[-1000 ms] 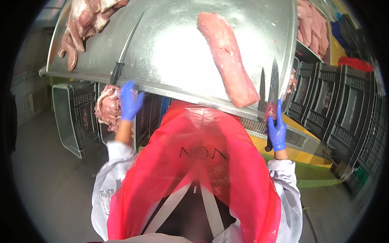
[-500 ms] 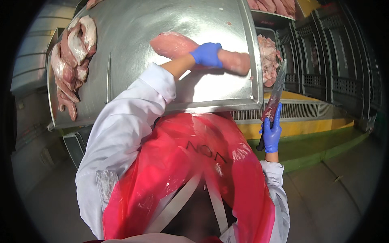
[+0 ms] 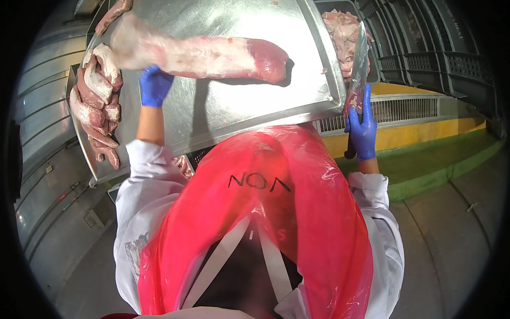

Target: The person uses a knife to trim fat and sinew from large cuts of raw meat on a stainless steel table. They repeatedly slice off unwanted tissue and place the trimmed meat into a nearby bin while discarding the trimmings into a separate container.

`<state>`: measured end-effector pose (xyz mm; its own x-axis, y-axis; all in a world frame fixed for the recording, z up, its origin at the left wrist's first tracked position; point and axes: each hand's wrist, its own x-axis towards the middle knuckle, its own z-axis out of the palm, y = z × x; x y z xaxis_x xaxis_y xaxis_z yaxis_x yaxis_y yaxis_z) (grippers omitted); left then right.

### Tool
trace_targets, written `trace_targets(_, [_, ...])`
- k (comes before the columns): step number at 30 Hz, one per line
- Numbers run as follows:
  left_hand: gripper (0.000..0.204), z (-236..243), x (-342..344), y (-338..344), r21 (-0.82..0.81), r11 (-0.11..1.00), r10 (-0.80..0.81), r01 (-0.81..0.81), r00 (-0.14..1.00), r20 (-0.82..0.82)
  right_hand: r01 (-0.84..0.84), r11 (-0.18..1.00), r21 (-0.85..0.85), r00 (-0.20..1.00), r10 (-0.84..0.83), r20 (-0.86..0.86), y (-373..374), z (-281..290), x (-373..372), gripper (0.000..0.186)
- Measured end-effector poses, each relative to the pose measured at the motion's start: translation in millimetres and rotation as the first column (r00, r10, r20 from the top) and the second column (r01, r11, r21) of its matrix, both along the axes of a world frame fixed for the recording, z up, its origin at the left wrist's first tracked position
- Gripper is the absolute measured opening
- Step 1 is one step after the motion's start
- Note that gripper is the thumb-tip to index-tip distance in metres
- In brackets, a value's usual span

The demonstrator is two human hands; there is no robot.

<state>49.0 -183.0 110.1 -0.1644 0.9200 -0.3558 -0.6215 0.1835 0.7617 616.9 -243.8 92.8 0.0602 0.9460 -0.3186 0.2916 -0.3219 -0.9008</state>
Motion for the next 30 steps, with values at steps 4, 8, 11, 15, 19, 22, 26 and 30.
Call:
trace_targets(4, [0.037, -60, 30, -86, -0.587, 0.800, -0.573, 0.122, -0.132, -0.809, -0.010, 1.000, 0.021, 0.997, 0.011, -0.082, 15, -16, 1, 0.074])
trace_targets(8, [0.023, -49, 135, -55, -0.048, 0.877, 0.090, 0.478, -0.261, -0.961, -0.004, 1.000, -0.018, 0.984, 0.000, -0.181, 27, -16, -13, 0.074])
trace_targets(11, [0.021, -68, 145, -25, -0.109, 0.836, 0.134, 0.537, -0.393, -0.910, -0.097, 0.995, 0.026, 0.985, 0.099, -0.144, 35, -13, -20, 0.075])
trace_targets(15, [0.017, -88, 137, -1, -0.067, 0.793, 0.229, 0.606, -0.398, -0.888, -0.164, 0.985, 0.052, 0.974, 0.170, -0.148, 39, -15, -26, 0.077])
trace_targets(19, [0.010, -94, 135, 25, -0.018, 0.818, 0.181, 0.575, -0.287, -0.941, -0.206, 0.966, 0.157, 0.973, 0.219, -0.073, 43, -31, -43, 0.076])
trace_targets(22, [0.007, -79, 138, 23, -0.024, 0.798, 0.166, 0.602, -0.257, -0.952, -0.259, 0.960, 0.102, 0.966, 0.260, 0.008, 52, -20, -72, 0.073])
trace_targets(26, [0.007, -91, 135, 34, -0.107, 0.830, 0.054, 0.548, -0.269, -0.962, -0.380, 0.922, 0.078, 0.914, 0.387, -0.122, 70, -30, -119, 0.069])
trace_targets(30, [0.006, -85, 130, 43, -0.141, 0.865, -0.086, 0.482, -0.134, -0.987, -0.465, 0.885, 0.041, 0.881, 0.466, -0.083, 100, -49, -175, 0.067])
